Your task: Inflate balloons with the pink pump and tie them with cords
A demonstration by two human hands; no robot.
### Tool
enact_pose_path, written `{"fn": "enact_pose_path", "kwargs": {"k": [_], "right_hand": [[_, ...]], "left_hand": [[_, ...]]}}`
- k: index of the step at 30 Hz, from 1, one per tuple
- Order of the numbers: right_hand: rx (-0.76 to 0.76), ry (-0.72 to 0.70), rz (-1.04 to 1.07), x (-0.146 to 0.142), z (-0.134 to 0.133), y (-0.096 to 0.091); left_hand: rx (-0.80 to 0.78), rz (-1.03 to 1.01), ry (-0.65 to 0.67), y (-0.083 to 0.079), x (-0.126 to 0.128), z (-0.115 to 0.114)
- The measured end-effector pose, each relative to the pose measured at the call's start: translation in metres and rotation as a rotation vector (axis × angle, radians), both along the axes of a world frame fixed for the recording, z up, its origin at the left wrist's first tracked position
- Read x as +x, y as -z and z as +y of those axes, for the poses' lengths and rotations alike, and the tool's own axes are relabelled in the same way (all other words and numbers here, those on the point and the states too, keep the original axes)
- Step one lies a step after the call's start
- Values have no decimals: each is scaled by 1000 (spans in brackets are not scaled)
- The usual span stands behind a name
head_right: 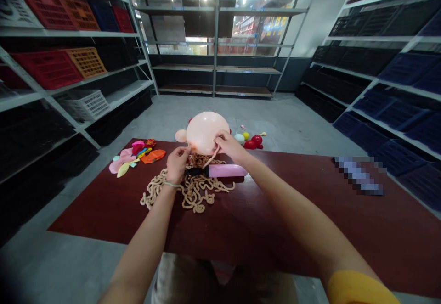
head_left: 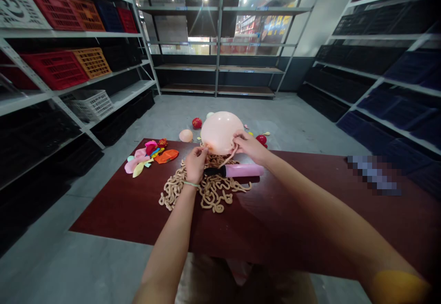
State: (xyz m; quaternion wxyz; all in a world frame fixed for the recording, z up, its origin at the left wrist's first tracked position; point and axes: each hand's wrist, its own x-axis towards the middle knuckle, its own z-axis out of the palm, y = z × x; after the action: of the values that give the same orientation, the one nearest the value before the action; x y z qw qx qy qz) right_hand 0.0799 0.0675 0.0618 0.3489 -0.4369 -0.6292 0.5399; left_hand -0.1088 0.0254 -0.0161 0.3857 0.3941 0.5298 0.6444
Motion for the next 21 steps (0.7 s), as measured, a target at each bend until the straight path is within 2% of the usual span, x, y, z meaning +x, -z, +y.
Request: {"fn": "enact_pose_path", "kwargs": {"k": [4, 9, 13, 18, 21], "right_hand": [[119, 74, -51, 7, -8, -15], [467, 60, -408, 25, -11, -42], [667, 10, -625, 35, -11, -71], [815, -50, -752, 16, -5, -105], [848, -132, -849, -11, 5, -110]], "left_hand": [[17, 5, 29, 1, 2, 0], [60, 43, 37, 1, 5, -1], [86, 206, 30, -2, 8, -7], [174, 439, -1, -9, 15, -19], [280, 568, -13, -10, 17, -22]]}}
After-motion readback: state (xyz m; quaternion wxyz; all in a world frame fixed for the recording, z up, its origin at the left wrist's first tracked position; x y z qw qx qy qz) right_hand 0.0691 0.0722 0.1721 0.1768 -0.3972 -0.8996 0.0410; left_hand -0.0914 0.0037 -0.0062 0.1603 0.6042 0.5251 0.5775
